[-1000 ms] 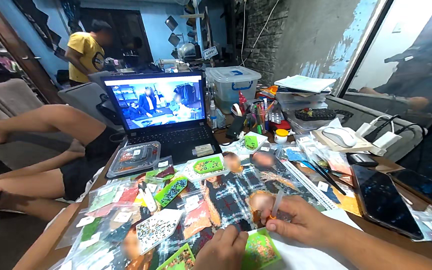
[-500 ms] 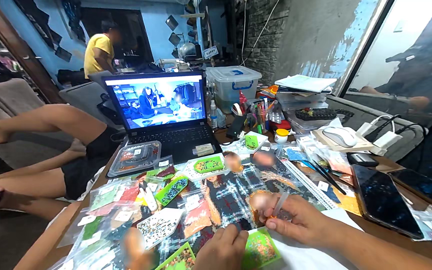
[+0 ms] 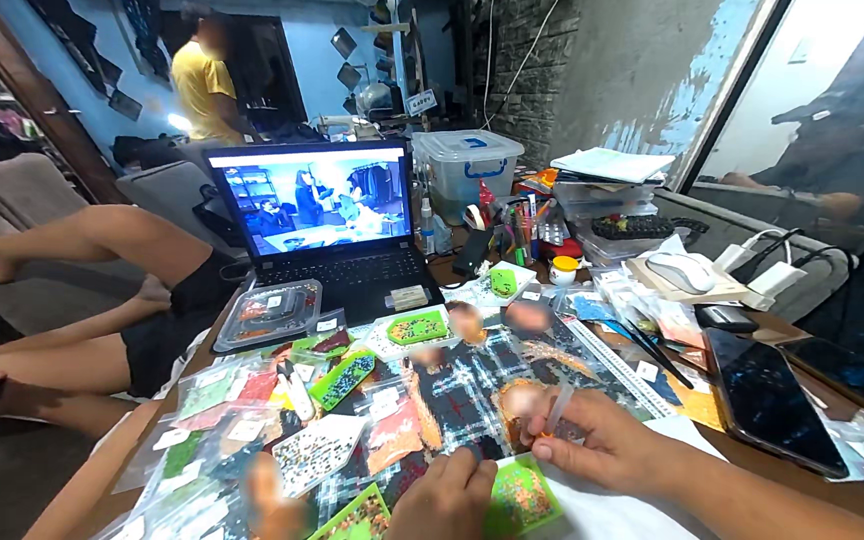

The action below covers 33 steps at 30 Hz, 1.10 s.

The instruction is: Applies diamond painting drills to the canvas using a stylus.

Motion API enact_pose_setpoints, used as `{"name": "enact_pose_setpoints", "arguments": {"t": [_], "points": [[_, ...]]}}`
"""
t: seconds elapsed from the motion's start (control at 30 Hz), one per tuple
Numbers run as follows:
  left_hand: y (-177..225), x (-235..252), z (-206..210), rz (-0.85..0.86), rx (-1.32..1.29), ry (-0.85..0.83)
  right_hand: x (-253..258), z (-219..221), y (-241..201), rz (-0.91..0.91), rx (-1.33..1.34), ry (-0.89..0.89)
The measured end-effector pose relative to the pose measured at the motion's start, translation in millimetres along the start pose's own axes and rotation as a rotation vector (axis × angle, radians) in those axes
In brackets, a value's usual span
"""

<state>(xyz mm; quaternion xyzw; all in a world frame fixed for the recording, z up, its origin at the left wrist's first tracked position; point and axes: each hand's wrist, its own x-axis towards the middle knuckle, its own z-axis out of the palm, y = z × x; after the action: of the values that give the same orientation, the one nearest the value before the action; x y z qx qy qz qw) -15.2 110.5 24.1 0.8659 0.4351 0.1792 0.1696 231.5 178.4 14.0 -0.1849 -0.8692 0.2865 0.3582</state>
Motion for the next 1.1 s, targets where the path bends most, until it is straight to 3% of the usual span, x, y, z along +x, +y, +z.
{"name": "enact_pose_setpoints", "arguments": {"t": [1.1], "points": [[0.7, -0.1, -2.1, -0.008, 0.006, -0.024, -0.4, 0.0, -0.7, 0.007, 0.001, 0.009]]}}
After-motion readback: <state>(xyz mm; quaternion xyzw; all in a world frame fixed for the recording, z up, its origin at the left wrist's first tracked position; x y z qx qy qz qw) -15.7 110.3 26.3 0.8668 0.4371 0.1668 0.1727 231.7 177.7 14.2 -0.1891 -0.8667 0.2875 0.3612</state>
